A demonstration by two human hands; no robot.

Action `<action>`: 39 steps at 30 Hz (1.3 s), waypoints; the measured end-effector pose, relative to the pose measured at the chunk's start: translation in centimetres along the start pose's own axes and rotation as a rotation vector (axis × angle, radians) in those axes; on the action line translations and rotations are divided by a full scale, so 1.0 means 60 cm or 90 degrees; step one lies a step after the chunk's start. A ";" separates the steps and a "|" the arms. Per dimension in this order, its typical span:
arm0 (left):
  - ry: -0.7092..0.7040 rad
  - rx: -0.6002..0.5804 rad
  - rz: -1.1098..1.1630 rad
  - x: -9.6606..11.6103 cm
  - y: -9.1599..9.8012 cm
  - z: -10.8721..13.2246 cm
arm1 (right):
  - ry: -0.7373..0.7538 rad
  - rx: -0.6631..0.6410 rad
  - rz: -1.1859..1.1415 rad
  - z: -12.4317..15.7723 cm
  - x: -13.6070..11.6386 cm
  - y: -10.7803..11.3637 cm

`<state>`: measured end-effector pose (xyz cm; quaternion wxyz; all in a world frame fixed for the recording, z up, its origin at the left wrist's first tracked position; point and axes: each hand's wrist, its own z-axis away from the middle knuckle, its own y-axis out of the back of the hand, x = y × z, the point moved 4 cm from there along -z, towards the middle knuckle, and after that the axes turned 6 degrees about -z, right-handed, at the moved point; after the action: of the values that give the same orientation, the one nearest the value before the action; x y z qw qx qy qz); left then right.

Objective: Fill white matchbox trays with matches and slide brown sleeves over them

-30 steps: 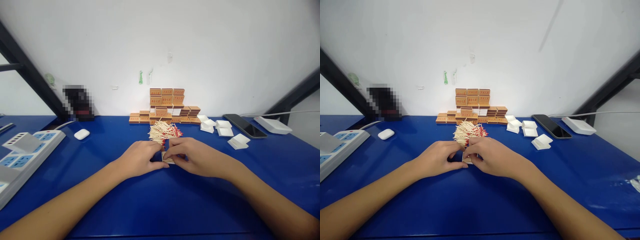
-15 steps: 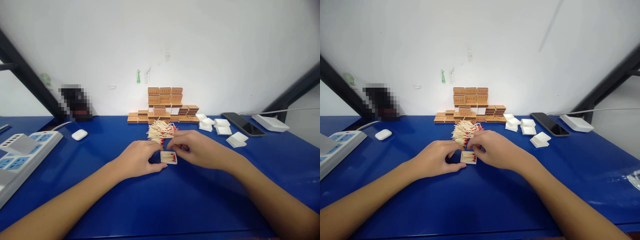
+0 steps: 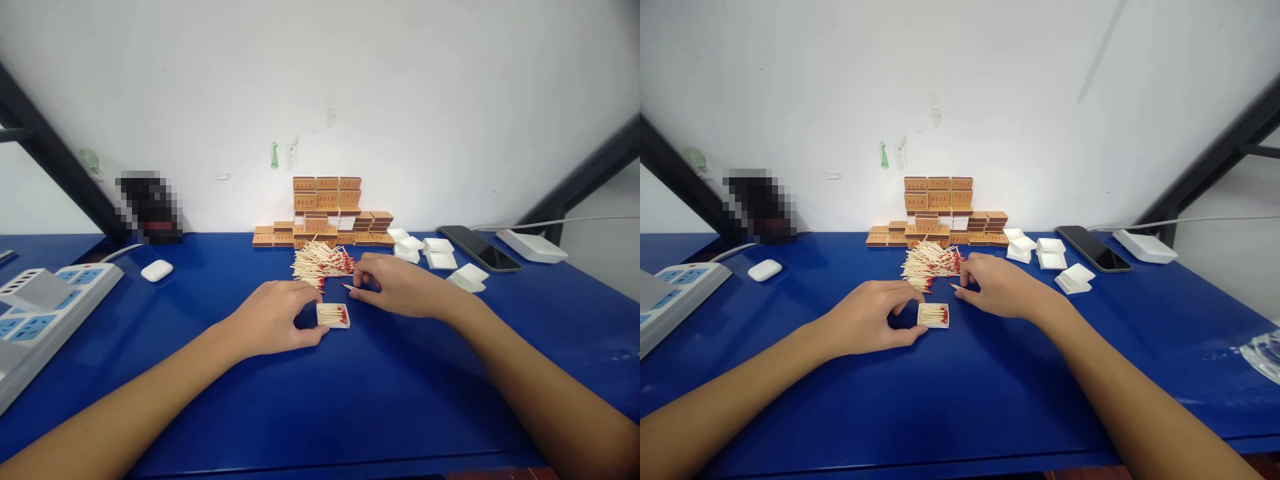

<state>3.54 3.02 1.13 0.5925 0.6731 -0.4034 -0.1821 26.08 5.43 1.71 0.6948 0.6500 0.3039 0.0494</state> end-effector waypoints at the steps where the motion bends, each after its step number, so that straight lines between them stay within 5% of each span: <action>1: -0.004 0.001 -0.002 0.000 -0.001 0.000 | -0.006 -0.008 -0.005 0.001 0.003 0.000; 17: -0.015 0.001 -0.030 -0.001 -0.002 0.002 | -0.006 0.001 -0.060 -0.003 0.002 0.005; 22: -0.018 -0.004 -0.028 -0.001 -0.003 0.003 | 0.042 0.031 -0.179 0.003 -0.041 0.016; 28: -0.018 -0.009 -0.034 -0.002 -0.005 0.000 | 0.097 -0.027 -0.168 0.013 -0.094 -0.019; 36: -0.007 -0.015 -0.022 0.001 -0.002 -0.001 | 0.061 0.067 -0.047 0.008 -0.042 0.012; 39: -0.009 -0.020 -0.031 0.002 -0.001 -0.001 | 0.038 0.025 -0.031 0.005 -0.016 0.011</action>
<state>3.68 2.96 1.09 0.5954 0.6723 -0.3879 -0.2072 25.67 4.83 2.65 0.6737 0.6540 0.3410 0.0462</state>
